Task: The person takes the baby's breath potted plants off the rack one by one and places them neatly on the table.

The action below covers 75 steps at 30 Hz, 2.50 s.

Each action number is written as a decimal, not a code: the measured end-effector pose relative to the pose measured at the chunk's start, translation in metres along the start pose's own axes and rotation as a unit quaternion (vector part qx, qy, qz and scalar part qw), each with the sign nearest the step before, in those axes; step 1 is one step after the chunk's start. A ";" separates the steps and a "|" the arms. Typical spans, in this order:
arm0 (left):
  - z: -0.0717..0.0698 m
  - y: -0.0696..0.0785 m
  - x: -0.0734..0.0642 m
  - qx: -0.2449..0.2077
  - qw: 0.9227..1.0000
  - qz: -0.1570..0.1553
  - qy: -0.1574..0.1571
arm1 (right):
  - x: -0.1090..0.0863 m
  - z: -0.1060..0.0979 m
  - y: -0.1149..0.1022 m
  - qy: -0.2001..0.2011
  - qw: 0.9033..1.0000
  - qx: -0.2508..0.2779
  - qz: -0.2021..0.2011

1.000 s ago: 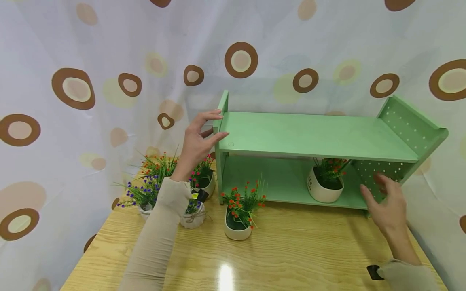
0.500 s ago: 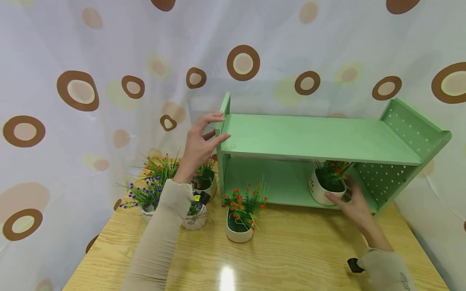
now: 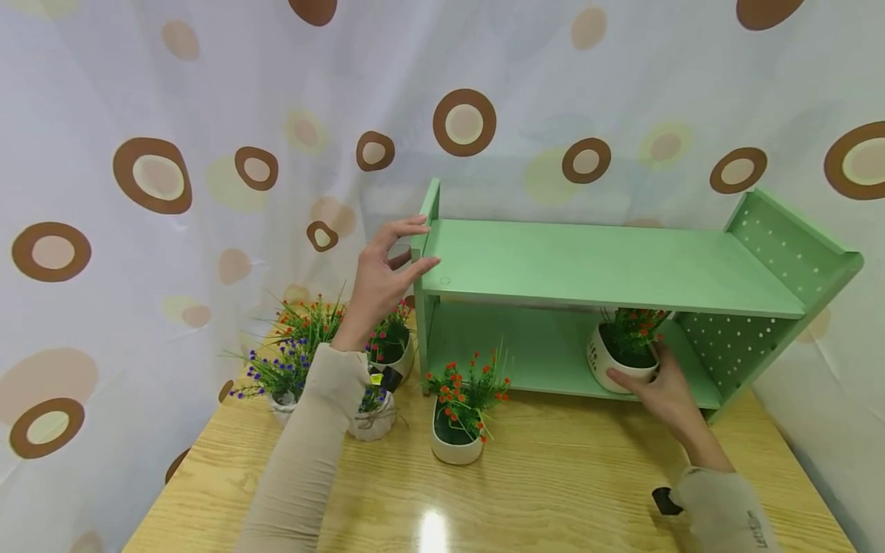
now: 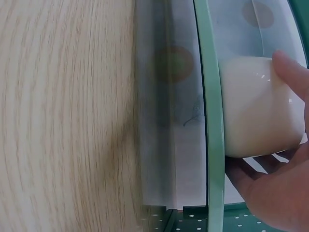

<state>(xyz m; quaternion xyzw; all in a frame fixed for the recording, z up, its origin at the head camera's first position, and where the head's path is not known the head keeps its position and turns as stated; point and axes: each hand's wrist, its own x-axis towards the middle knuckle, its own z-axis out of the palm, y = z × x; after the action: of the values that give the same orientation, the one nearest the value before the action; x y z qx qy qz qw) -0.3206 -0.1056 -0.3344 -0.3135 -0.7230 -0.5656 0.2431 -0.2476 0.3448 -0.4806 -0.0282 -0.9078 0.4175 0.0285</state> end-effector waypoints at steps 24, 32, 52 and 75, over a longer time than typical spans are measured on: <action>-0.001 0.000 0.002 0.004 1.000 -0.008 -0.006 | -0.039 0.006 -0.010 -0.029 0.999 -0.004 -0.032; 0.001 0.005 0.001 0.002 1.000 -0.022 0.000 | -0.053 0.020 -0.020 -0.035 0.998 0.019 -0.039; 0.001 0.000 0.002 -0.010 1.000 -0.003 0.006 | -0.079 0.049 -0.035 -0.055 0.991 0.064 -0.105; 0.002 0.014 0.000 -0.011 1.000 -0.017 0.012 | -0.084 0.080 -0.027 -0.100 0.992 0.061 -0.048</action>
<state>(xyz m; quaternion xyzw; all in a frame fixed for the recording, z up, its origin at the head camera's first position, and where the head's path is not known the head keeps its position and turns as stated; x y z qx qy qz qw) -0.3106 -0.1014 -0.3252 -0.2970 -0.7192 -0.5809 0.2387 -0.1702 0.2604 -0.5139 0.0595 -0.8792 0.4710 -0.0409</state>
